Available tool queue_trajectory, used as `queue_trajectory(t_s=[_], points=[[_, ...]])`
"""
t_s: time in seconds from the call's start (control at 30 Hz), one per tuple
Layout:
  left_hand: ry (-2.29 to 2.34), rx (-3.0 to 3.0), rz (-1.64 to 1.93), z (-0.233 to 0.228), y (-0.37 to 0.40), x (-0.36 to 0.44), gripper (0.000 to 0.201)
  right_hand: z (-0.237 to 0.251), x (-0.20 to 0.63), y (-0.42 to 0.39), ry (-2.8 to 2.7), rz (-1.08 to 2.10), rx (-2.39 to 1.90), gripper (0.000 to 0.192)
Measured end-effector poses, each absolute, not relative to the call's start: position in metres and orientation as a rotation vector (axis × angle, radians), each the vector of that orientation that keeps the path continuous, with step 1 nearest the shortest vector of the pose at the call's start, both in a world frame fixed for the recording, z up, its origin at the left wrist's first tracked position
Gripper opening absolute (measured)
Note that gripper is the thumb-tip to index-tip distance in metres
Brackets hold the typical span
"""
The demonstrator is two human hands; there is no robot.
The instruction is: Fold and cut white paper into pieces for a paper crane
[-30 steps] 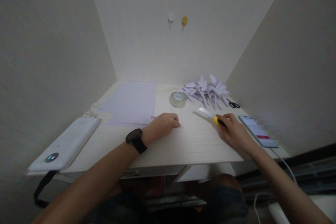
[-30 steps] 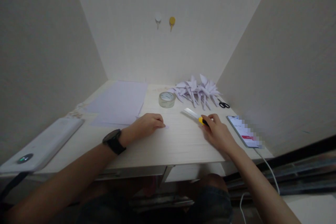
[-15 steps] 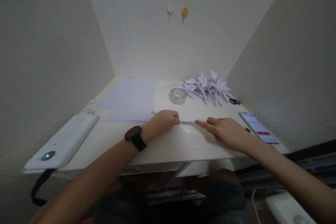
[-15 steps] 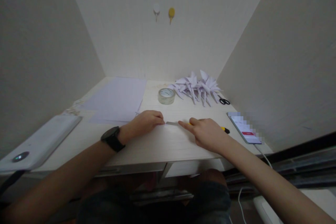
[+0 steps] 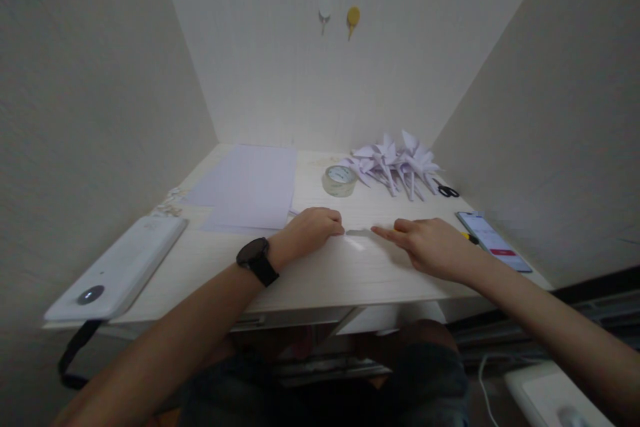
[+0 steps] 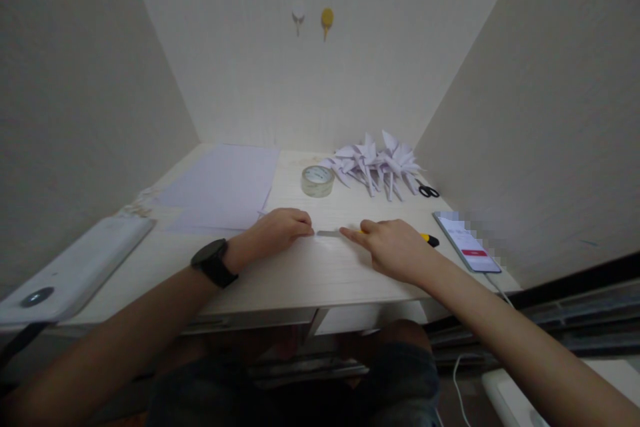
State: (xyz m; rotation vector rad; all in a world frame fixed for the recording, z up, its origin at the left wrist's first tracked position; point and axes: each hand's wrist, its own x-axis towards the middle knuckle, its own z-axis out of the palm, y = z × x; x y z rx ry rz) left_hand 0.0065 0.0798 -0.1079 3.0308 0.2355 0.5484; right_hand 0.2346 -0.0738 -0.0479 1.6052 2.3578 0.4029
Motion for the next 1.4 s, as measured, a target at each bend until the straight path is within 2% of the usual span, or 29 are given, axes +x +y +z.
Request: queue_trajectory(t_s=[0.53,1.0,1.4], points=[[0.235,3.059,0.545,-0.109,0.080,0.007,0.025,-0.043,0.233,-0.070,2.356,0.459,1.564,0.072],[0.237,3.042,0.543,-0.107,0.079,0.007,0.026,-0.033,0.230,-0.063,2.391,0.435,1.491,0.062],[0.254,3.073,0.480,-0.104,0.078,0.008,0.023,-0.034,0.230,-0.062,2.396,0.448,1.476,0.061]])
